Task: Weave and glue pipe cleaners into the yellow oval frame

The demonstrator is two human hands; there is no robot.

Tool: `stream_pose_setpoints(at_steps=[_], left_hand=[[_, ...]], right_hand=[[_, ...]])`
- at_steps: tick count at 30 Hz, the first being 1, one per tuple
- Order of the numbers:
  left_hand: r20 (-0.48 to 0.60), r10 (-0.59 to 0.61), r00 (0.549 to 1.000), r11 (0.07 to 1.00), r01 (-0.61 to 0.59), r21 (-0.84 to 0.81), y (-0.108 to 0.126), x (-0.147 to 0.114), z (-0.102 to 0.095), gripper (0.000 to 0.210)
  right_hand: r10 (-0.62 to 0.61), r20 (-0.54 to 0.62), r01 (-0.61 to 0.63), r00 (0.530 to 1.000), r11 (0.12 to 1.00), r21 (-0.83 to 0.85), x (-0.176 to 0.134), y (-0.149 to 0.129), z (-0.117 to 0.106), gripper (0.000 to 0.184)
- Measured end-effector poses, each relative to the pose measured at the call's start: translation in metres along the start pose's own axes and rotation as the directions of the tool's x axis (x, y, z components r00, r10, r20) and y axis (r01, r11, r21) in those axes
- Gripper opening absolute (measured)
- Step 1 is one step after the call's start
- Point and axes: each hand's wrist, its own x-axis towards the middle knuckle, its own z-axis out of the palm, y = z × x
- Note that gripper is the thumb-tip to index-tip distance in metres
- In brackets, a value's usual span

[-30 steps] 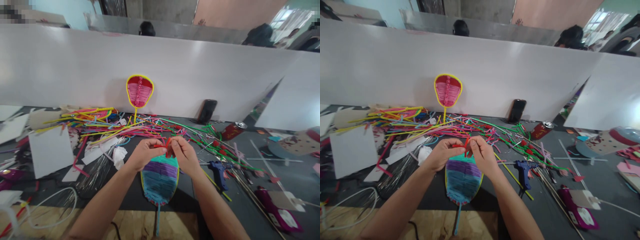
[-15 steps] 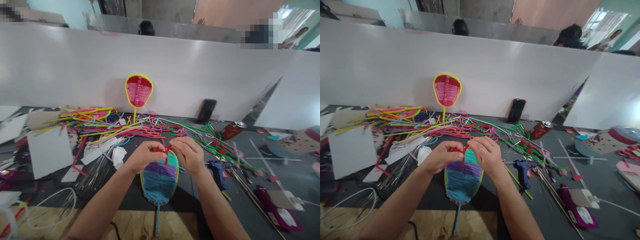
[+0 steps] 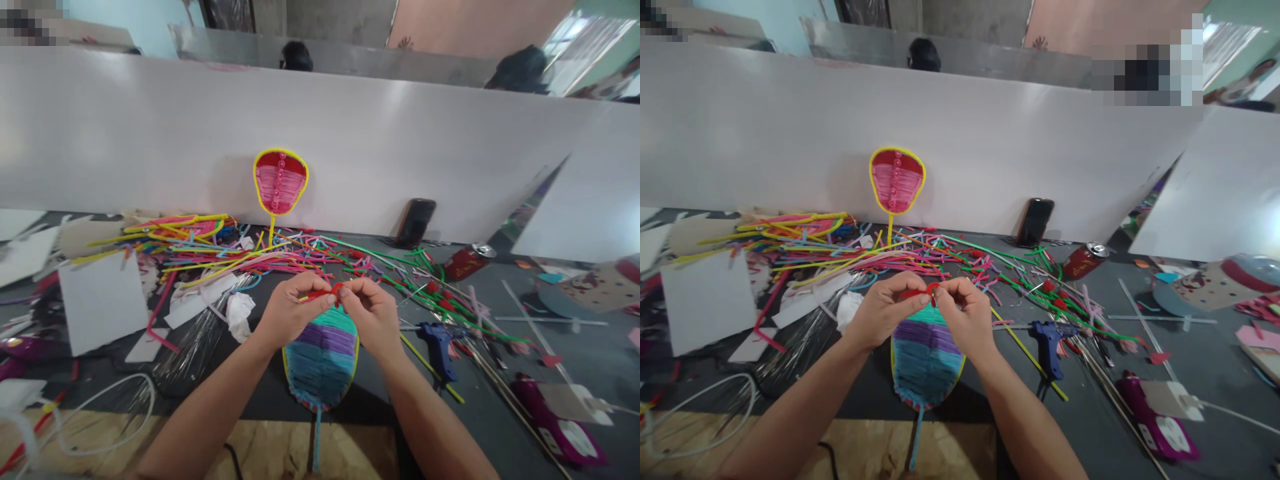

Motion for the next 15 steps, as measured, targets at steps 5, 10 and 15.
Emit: stream_pose_setpoints(at_steps=[5,10,15], left_hand=[[-0.028,-0.085,0.996,0.990,0.082,-0.112,-0.001,0.001,0.000,0.007],[0.132,-0.362,0.923,0.787,0.378,-0.487,-0.002,0.002,-0.003,0.016],[0.243,-0.410,0.879,0.691,0.473,-0.546,0.000,0.003,-0.005,0.016]], right_hand=[[0.039,0.044,-0.043,0.998,0.994,0.105,-0.001,0.001,0.001,0.018],[-0.137,0.109,0.136,0.985,0.991,0.011,0.005,0.004,-0.009,0.018],[-0.453,0.173,0.458,0.874,0.889,0.011,0.011,0.010,-0.020,0.020]])
